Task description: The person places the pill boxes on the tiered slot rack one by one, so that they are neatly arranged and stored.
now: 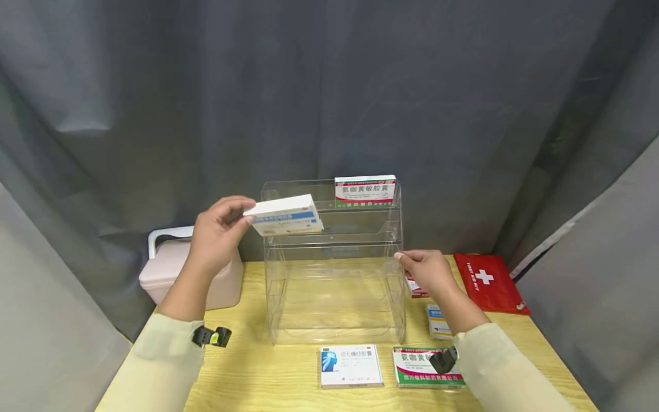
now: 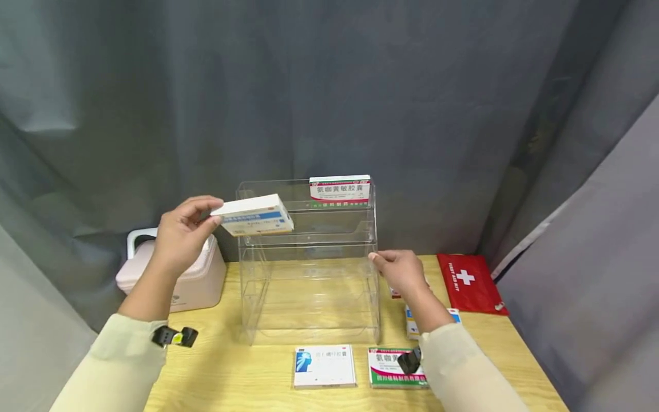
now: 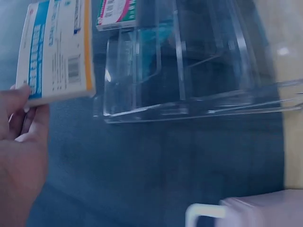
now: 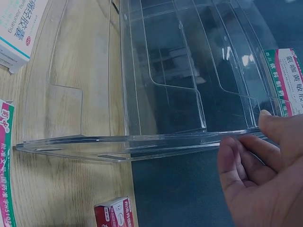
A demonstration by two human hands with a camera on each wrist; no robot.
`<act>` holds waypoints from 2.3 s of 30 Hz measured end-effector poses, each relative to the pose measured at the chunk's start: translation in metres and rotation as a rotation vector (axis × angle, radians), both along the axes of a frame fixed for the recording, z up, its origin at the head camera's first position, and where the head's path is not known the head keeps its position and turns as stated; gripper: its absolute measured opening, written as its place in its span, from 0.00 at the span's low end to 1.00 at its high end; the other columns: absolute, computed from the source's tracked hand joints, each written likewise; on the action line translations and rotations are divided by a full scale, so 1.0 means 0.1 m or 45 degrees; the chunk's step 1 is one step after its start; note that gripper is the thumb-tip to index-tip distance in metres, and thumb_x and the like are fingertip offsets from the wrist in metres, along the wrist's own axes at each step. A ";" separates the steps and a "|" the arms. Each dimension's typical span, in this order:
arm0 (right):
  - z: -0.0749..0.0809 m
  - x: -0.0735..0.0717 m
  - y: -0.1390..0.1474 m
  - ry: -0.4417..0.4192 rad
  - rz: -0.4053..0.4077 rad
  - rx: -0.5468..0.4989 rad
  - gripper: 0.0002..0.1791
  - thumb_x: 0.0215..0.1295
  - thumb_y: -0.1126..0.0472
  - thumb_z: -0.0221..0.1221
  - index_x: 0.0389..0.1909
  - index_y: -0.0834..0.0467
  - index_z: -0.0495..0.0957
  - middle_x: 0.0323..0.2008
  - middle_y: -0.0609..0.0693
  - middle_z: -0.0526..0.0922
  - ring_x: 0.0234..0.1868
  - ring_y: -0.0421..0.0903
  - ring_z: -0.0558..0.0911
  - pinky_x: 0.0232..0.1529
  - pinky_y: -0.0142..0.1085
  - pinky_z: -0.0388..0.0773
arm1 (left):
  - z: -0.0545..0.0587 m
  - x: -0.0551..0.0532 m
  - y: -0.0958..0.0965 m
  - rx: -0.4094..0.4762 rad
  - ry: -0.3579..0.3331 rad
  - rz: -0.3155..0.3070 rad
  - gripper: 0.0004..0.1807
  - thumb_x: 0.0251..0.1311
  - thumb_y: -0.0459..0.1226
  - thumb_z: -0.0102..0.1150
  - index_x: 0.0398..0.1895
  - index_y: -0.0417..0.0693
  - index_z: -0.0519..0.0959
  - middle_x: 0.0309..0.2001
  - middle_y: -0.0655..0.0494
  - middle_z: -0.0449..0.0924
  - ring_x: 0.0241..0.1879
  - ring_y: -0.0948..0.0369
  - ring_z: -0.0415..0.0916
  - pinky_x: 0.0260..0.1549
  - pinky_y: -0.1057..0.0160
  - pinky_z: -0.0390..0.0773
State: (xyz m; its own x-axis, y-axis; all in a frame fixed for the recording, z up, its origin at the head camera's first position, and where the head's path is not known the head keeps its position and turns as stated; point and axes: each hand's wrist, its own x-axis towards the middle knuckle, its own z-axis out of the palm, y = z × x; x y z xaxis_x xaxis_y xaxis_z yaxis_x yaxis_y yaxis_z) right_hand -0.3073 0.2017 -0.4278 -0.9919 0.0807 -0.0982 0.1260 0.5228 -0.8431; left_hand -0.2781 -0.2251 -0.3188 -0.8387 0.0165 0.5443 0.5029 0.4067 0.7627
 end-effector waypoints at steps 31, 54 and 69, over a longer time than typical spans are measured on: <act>0.01 0.00 -0.01 0.029 -0.019 0.003 0.25 0.80 0.45 0.64 0.68 0.55 0.85 0.54 0.57 0.89 0.51 0.53 0.83 0.49 0.40 0.85 | 0.43 -0.92 0.35 -0.051 0.134 0.174 0.11 0.73 0.22 0.61 0.54 0.34 0.85 0.62 0.43 0.83 0.70 0.51 0.80 0.70 0.64 0.81; 0.00 0.05 -0.03 0.022 -0.015 -0.009 0.26 0.80 0.45 0.63 0.69 0.55 0.84 0.62 0.59 0.88 0.56 0.54 0.86 0.61 0.52 0.87 | 0.19 -1.04 0.26 -0.438 0.004 0.148 0.15 0.80 0.29 0.55 0.64 0.36 0.83 0.62 0.38 0.81 0.62 0.43 0.82 0.64 0.46 0.85; 0.01 0.04 -0.01 0.033 -0.029 -0.002 0.25 0.81 0.45 0.63 0.68 0.55 0.85 0.58 0.58 0.89 0.54 0.53 0.86 0.55 0.47 0.87 | 0.14 -1.01 0.28 -0.426 0.005 0.145 0.17 0.82 0.32 0.54 0.68 0.38 0.81 0.69 0.42 0.80 0.68 0.46 0.80 0.69 0.49 0.83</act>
State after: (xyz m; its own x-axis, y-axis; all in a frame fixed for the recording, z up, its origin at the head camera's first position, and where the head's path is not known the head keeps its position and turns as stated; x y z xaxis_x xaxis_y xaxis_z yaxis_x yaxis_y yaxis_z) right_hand -0.3032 0.2003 -0.4267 -0.9920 0.1031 -0.0724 0.1158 0.5187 -0.8471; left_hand -0.3792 -0.1973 -0.3045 -0.8435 0.1008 0.5276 0.4425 0.6872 0.5761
